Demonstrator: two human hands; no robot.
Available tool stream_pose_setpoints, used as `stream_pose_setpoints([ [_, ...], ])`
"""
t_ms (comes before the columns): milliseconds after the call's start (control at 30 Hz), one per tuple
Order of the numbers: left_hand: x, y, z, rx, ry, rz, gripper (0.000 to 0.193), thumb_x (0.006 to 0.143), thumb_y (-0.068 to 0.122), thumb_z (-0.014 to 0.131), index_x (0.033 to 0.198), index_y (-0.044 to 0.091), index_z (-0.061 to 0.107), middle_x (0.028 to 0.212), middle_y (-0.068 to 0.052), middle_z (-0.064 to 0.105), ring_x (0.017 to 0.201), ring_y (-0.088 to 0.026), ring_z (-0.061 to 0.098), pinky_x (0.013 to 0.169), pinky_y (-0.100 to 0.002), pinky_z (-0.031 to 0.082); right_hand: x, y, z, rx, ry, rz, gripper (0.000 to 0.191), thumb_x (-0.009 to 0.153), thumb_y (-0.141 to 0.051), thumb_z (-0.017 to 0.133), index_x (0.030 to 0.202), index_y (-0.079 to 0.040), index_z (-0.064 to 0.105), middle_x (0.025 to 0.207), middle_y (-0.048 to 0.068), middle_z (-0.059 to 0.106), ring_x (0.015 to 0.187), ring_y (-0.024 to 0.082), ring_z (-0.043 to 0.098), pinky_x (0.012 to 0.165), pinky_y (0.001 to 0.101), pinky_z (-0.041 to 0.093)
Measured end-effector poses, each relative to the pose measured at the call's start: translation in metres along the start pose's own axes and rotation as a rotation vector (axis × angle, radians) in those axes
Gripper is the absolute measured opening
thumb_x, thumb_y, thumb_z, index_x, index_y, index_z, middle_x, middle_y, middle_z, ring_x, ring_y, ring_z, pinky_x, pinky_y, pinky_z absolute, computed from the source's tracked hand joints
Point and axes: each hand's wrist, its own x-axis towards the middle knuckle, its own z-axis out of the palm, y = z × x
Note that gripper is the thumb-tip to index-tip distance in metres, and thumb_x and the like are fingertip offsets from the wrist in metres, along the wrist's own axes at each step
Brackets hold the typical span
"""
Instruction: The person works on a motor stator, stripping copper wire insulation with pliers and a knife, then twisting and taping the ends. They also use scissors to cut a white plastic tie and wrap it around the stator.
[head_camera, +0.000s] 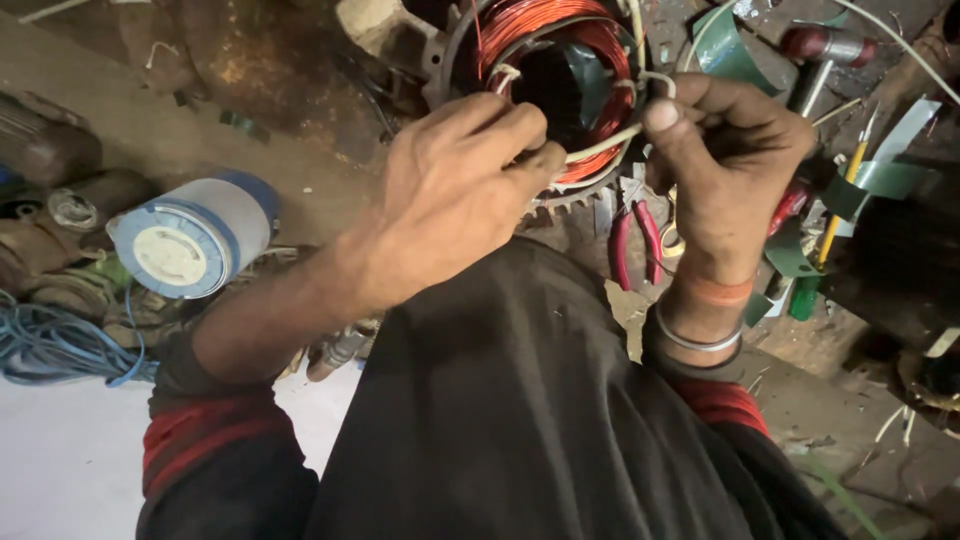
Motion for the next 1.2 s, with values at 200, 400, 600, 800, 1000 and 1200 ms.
stream_pose_setpoints([
  [200, -0.007, 0.01, 0.003, 0.013, 0.064, -0.021, 0.018, 0.092, 0.01, 0.075, 0.109, 0.004, 0.072, 0.109, -0.006, 0.063, 0.108, -0.023, 0.065, 0.093, -0.034, 0.057, 0.003, -0.007, 0.005, -0.179, -0.003, -0.063, 0.016, 0.102, 0.001, 0.082, 0.112, 0.008, 0.072, 0.09, 0.004, 0.071, 0.076, 0.006, 0.062, 0.069, 0.02, 0.05],
  [400, -0.01, 0.019, 0.019, 0.091, 0.088, -0.013, 0.027, 0.094, 0.014, 0.077, 0.119, 0.004, 0.075, 0.109, -0.01, 0.063, 0.108, -0.028, 0.061, 0.107, -0.041, 0.051, 0.009, -0.004, 0.006, -0.174, -0.059, -0.08, 0.016, 0.103, 0.0, 0.082, 0.114, 0.007, 0.073, 0.089, 0.003, 0.069, 0.075, 0.005, 0.061, 0.065, 0.0195, 0.047],
  [600, -0.013, 0.024, 0.033, -0.063, 0.164, -0.16, 0.026, 0.095, 0.012, 0.077, 0.119, 0.004, 0.073, 0.114, -0.011, 0.061, 0.115, -0.03, 0.057, 0.11, -0.047, 0.044, 0.01, 0.012, -0.01, 0.039, -0.063, 0.074, 0.015, 0.11, -0.012, 0.072, 0.113, 0.003, 0.076, 0.078, 0.004, 0.069, 0.057, 0.006, 0.057, 0.052, 0.0204, 0.043],
  [800, -0.011, 0.04, 0.043, -0.073, 0.175, -0.32, 0.024, 0.095, 0.01, 0.072, 0.116, -0.001, 0.072, 0.116, -0.013, 0.059, 0.119, -0.03, 0.057, 0.116, -0.048, 0.042, 0.027, 0.011, -0.019, -0.136, -0.166, -0.017, 0.013, 0.116, -0.006, 0.076, 0.109, 0.005, 0.075, 0.081, 0.006, 0.07, 0.061, 0.007, 0.056, 0.055, 0.02, 0.041],
  [1000, 0.004, 0.047, 0.039, 0.033, 0.187, -0.322, 0.022, 0.095, 0.014, 0.07, 0.109, -0.004, 0.071, 0.108, -0.017, 0.059, 0.116, -0.033, 0.06, 0.12, -0.051, 0.039, 0.033, 0.006, -0.01, -0.152, -0.169, -0.015, 0.009, 0.112, -0.004, 0.077, 0.11, 0.004, 0.075, 0.083, 0.006, 0.07, 0.06, 0.006, 0.057, 0.053, 0.0191, 0.041],
  [1200, 0.026, 0.049, 0.05, 0.094, 0.017, -0.369, 0.033, 0.103, 0.029, 0.069, 0.107, -0.004, 0.071, 0.097, -0.018, 0.066, 0.088, -0.03, 0.069, 0.111, -0.045, 0.044, 0.034, 0.011, -0.017, 0.007, -0.143, 0.11, 0.012, 0.111, -0.011, 0.074, 0.107, 0.0, 0.076, 0.079, 0.005, 0.07, 0.054, 0.006, 0.055, 0.049, 0.0196, 0.039],
])
